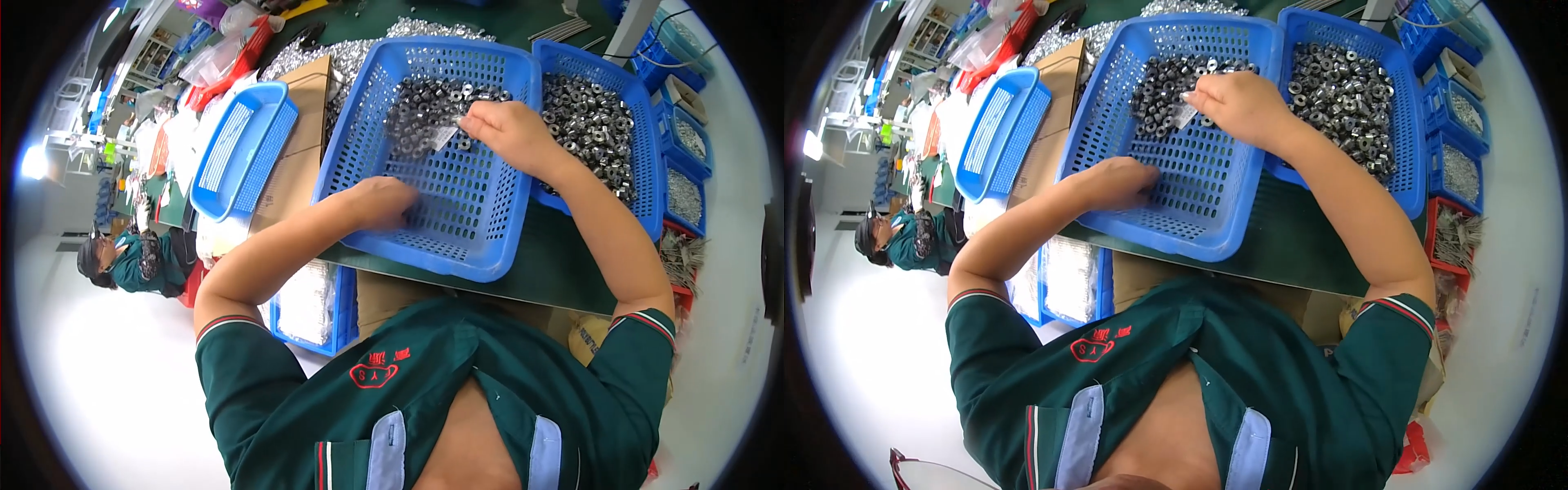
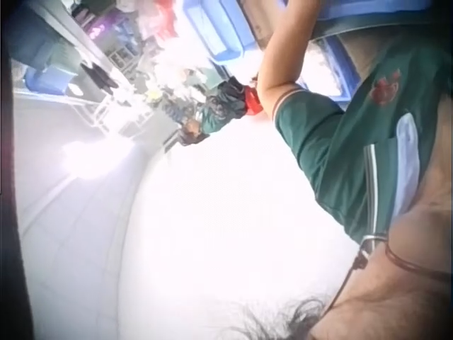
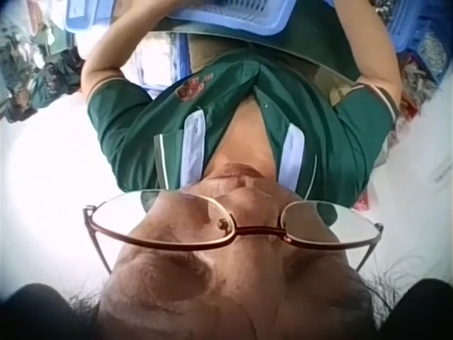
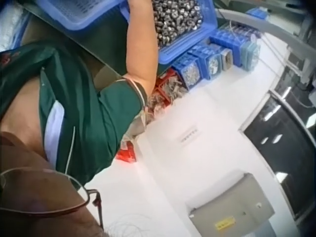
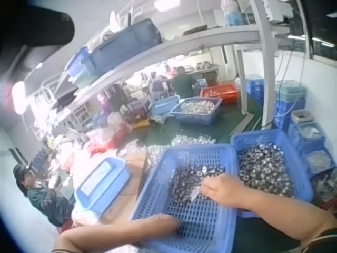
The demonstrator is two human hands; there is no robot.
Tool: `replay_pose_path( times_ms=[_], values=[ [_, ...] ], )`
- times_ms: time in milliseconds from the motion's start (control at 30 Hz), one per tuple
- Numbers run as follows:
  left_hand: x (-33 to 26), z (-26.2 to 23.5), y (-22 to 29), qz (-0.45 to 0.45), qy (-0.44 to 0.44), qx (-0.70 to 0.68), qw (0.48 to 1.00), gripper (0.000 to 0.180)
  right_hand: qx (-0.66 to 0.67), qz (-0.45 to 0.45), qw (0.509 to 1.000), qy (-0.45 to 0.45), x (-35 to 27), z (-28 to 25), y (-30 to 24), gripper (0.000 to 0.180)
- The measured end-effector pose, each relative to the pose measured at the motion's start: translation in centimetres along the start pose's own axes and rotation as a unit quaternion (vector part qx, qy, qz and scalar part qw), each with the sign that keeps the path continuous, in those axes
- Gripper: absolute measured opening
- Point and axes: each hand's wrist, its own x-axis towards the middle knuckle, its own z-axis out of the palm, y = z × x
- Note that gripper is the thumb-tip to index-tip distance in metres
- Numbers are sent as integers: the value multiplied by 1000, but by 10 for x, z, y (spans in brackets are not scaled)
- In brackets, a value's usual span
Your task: Pack small metal components into individual plastic bags.
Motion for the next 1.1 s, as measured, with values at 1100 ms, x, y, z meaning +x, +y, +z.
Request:
replay_pose_path(
  times_ms=[1100],
  values=[
    [57, -52, 1, 140, 26, -815, 561, 16, -189, -180, 953, 152, -11, 6, -8, 19]
  ],
)
